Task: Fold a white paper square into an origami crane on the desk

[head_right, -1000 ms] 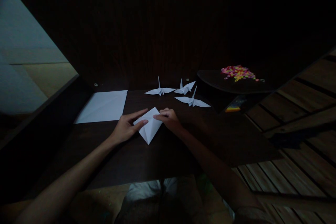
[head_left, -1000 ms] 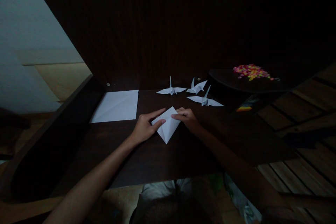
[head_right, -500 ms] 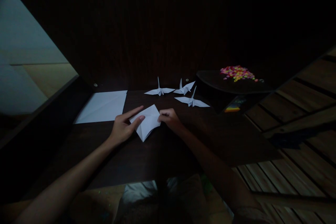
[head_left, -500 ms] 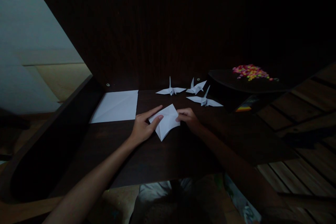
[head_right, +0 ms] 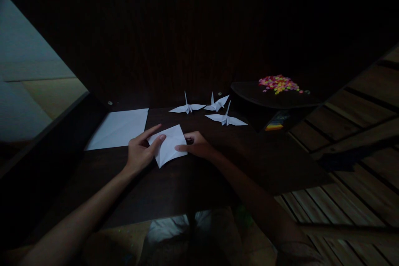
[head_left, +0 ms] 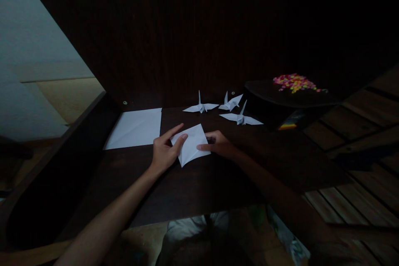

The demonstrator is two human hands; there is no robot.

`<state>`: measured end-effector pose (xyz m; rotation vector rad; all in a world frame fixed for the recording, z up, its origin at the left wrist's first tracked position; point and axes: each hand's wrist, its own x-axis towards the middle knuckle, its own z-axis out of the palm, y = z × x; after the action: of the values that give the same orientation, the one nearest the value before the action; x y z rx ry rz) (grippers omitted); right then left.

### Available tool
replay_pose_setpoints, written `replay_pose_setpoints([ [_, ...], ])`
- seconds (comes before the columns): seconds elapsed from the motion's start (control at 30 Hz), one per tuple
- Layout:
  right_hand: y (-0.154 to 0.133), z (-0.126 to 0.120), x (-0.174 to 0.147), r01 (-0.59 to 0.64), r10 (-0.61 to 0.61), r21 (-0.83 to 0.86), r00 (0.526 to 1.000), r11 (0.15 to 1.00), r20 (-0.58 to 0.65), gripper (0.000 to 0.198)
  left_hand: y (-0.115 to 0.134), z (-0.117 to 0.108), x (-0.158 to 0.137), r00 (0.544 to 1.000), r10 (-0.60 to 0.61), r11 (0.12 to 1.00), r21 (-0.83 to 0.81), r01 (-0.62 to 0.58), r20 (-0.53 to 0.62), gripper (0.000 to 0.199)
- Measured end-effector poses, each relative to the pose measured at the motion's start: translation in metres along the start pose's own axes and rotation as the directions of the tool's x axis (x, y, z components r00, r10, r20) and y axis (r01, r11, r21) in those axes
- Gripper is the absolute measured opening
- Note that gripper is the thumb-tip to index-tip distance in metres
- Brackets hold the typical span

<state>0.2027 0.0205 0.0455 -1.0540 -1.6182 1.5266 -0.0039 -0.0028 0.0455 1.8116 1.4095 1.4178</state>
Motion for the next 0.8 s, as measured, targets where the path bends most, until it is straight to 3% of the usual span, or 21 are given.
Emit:
replay_pose_setpoints([
  [0.2, 0.002, -0.003, -0.001, -0.032, 0.028, 0.087, 0.999, 0.996, 0.046, 0.035, 0.001, -0.001, 0.004, 0.998, -0.058, 0.997, -0.054, 0.058, 0.003, 0.043],
  [0.4, 0.008, -0.004, 0.003, -0.009, 0.020, 0.093, 0.993, 0.996, -0.116, 0.031, -0.002, 0.003, 0.006, 0.987, -0.156, 0.972, -0.179, 0.149, -0.028, 0.043],
  [0.5, 0.008, -0.003, 0.005, 0.021, -0.006, 0.079, 0.981, 0.997, -0.192, 0.030, -0.005, 0.006, 0.005, 0.978, -0.210, 0.937, -0.287, 0.197, -0.012, 0.053],
  [0.67, 0.007, -0.003, 0.006, 0.074, -0.043, 0.096, 0.957, 0.993, -0.286, 0.030, -0.007, 0.012, 0.005, 0.943, -0.321, 0.859, -0.392, 0.328, 0.085, 0.071],
  [0.8, 0.009, -0.001, 0.008, 0.085, -0.036, 0.133, 0.943, 0.988, -0.330, 0.031, -0.005, 0.016, 0.001, 0.875, -0.359, 0.759, -0.444, 0.476, 0.326, 0.052],
])
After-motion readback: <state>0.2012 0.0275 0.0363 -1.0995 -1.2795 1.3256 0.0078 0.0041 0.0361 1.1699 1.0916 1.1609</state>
